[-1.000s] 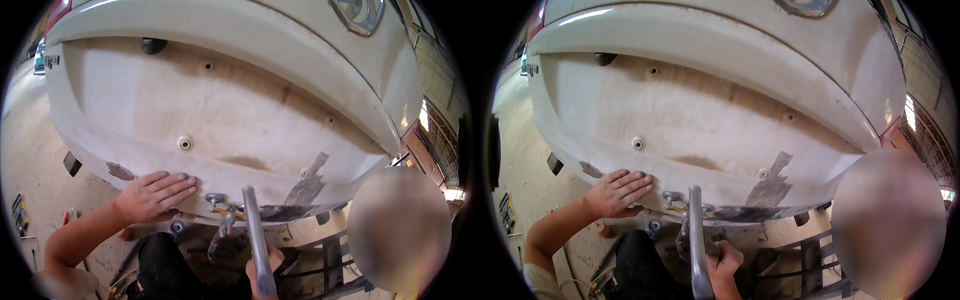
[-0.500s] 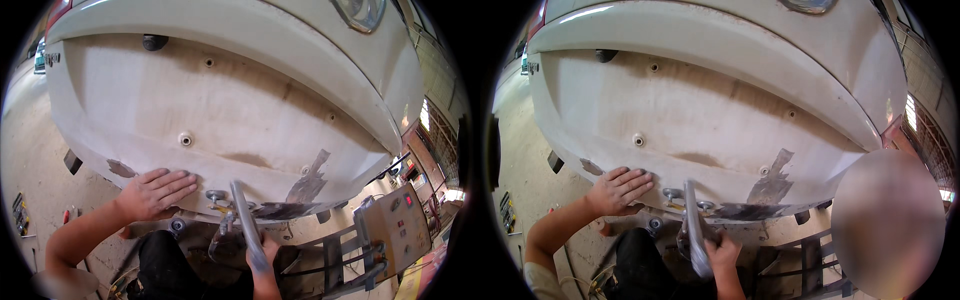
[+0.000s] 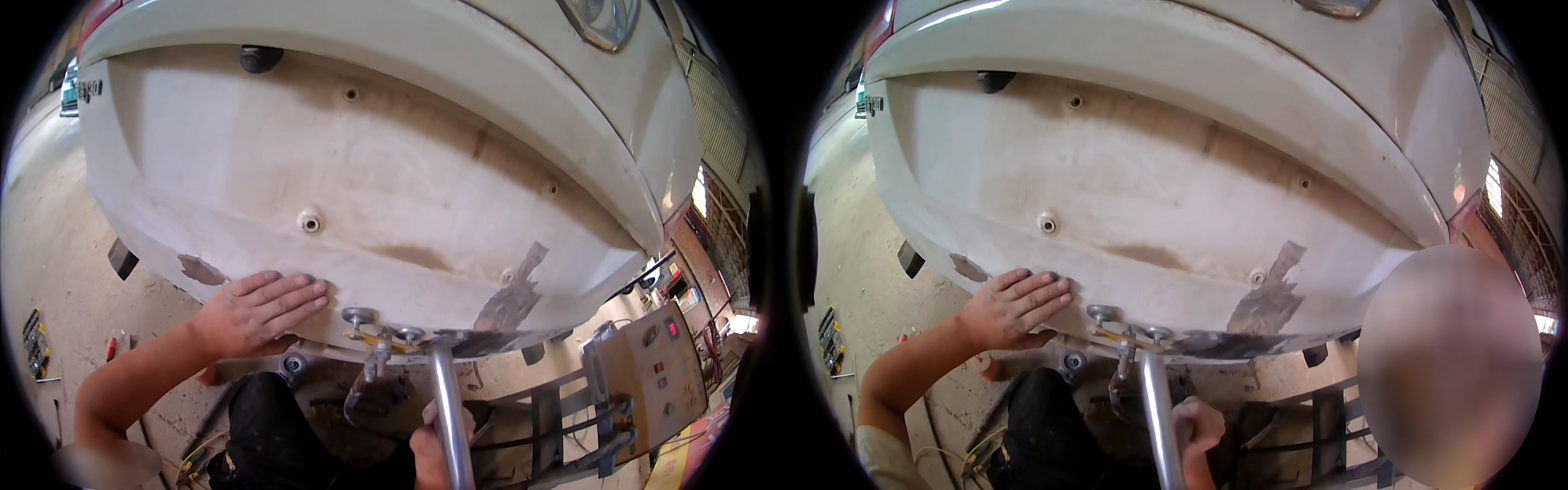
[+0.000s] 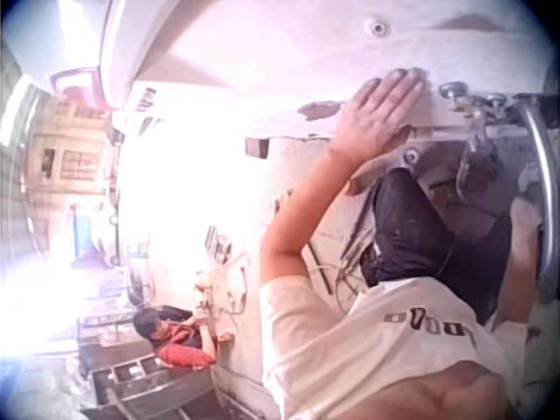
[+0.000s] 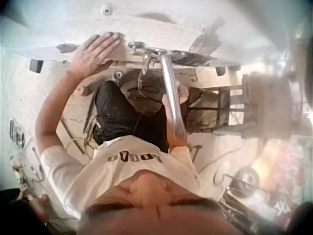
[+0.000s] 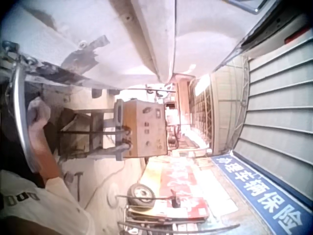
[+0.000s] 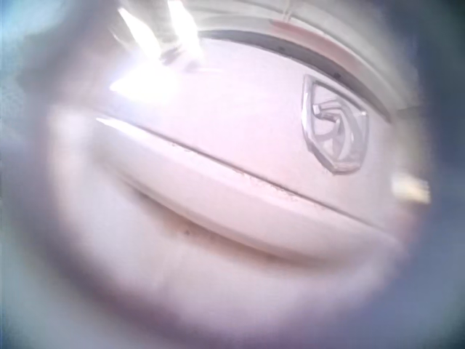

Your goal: The person uses a welding torch to heat a damaged section of a white car bumper. They then use a metal hammer to tap and smooth the heated area, repeatedly checking the surface with their hand to assess the repair.

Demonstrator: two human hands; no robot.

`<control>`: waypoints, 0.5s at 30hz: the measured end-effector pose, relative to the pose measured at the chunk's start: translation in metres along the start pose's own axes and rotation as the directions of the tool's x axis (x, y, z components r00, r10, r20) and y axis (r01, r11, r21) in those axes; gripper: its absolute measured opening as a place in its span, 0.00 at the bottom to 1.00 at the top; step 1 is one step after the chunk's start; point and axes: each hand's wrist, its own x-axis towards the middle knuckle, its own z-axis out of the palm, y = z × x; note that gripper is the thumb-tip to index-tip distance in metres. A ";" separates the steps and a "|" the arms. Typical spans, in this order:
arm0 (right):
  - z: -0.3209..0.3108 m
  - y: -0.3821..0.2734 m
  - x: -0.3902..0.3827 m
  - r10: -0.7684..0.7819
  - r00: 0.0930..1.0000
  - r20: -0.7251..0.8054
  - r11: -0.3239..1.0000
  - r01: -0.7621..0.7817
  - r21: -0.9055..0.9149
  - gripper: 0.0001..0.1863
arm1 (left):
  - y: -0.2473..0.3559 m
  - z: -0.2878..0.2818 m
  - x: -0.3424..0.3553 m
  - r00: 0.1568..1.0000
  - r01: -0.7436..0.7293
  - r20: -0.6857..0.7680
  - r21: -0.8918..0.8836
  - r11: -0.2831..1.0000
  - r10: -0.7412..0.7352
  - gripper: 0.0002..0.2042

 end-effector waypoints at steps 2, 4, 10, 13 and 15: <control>0.001 0.009 0.006 -0.081 0.991 0.104 0.993 0.089 -0.073 0.24 | 0.001 -0.001 -0.001 1.000 0.008 0.012 0.001 1.000 -0.008 0.33; 0.003 0.030 0.007 0.236 0.955 0.182 0.893 -0.140 -0.428 0.23 | 0.001 0.002 0.003 0.999 -0.003 0.039 0.022 1.000 0.002 0.32; -0.001 0.019 0.003 -0.043 0.998 0.044 0.995 0.039 0.087 0.15 | -0.003 0.004 -0.002 1.000 -0.018 -0.014 0.042 0.999 0.019 0.33; 0.004 0.024 0.004 0.228 0.965 0.128 0.907 -0.163 -0.388 0.09 | 0.001 0.003 0.001 1.000 -0.008 0.015 0.043 0.999 0.007 0.32; 0.003 0.026 0.010 0.267 0.960 0.085 0.916 -0.225 -0.333 0.08 | -0.001 0.000 0.001 1.000 -0.005 0.028 0.012 1.000 0.004 0.34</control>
